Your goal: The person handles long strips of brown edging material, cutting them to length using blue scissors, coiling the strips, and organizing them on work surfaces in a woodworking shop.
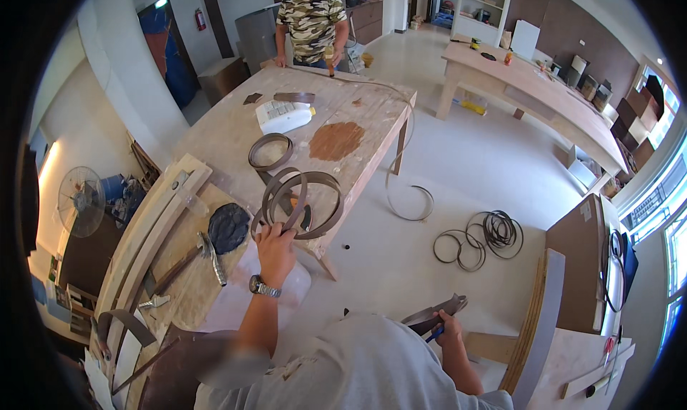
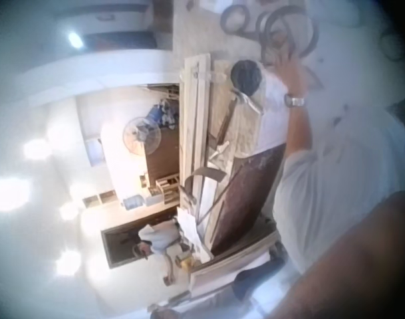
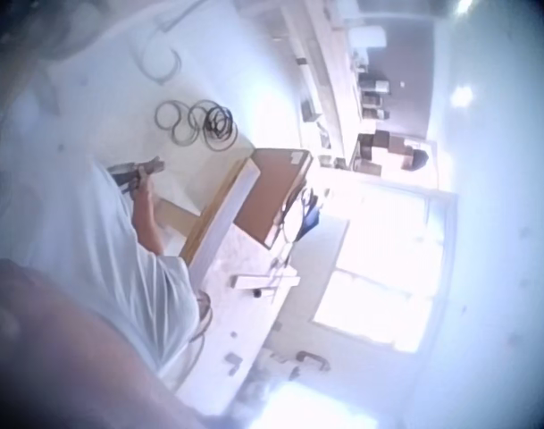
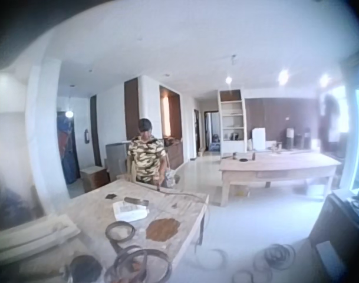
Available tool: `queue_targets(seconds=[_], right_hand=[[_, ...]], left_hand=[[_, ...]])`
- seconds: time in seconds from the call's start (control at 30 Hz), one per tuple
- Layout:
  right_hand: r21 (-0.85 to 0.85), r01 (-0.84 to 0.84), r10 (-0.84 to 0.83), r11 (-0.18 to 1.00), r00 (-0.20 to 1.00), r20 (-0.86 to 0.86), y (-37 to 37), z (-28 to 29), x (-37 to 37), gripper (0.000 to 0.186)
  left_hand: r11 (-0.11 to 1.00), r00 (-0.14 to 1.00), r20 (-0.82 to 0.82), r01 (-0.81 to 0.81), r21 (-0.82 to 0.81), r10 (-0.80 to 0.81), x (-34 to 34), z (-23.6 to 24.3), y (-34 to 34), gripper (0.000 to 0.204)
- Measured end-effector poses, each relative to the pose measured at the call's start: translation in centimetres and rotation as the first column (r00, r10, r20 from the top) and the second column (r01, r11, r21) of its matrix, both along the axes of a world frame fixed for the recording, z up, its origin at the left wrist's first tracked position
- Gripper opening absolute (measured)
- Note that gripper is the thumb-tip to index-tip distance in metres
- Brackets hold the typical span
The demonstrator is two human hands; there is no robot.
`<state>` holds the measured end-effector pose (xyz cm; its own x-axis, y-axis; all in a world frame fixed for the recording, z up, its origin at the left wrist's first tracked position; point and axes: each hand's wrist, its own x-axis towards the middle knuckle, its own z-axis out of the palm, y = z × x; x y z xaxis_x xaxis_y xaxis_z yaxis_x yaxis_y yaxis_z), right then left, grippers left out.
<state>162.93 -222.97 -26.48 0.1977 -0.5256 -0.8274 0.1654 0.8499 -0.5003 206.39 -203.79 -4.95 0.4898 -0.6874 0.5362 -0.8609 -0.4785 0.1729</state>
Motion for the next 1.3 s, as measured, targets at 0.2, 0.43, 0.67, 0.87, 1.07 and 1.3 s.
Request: queue_targets(seconds=[0.2, 0.43, 0.67, 0.87, 1.07, 1.3], right_hand=[[-0.004, -0.032, 0.032, 0.999, 0.999, 0.019, -0.6, 0.2, 1.3, 0.012], [-0.005, -0.057, 0.057, 0.998, 0.998, 0.025, -1.1, -0.2, 1.8, 0.011], [-0.001, -0.071, 0.071, 0.997, 0.997, -0.009, -0.8, -0.3, 2.5, 0.015], [0.001, -0.068, 0.068, 0.998, 0.998, -0.019, -0.3, -0.6, 2.6, 0.015], [-0.003, -0.1, 0.099, 0.995, 0.994, -0.05, -0.6, 0.5, 3.0, 0.014], [-0.026, -0.136, 0.135, 0.99, 0.99, -0.041, -1.1, 1.0, 4.7, 0.013]], left_hand=[[0.998, 0.998, -0.003, -0.055, 0.032, 0.055, -0.1, 0.1, 1.1, 0.028], [0.994, 0.995, 0.0, -0.096, 0.058, 0.096, -0.6, 0.8, 1.7, 0.027], [0.997, 0.997, 0.011, -0.072, 0.007, 0.072, -1.3, 0.6, 1.7, 0.027], [0.995, 0.995, -0.004, -0.102, 0.019, 0.102, -1.9, 0.7, 2.5, 0.025], [0.999, 0.993, -0.113, -0.039, 0.018, 0.041, -2.7, 0.0, 2.8, 0.025], [0.968, 0.902, -0.36, 0.192, -0.161, -0.239, -6.5, -0.3, 4.6, 0.02]])
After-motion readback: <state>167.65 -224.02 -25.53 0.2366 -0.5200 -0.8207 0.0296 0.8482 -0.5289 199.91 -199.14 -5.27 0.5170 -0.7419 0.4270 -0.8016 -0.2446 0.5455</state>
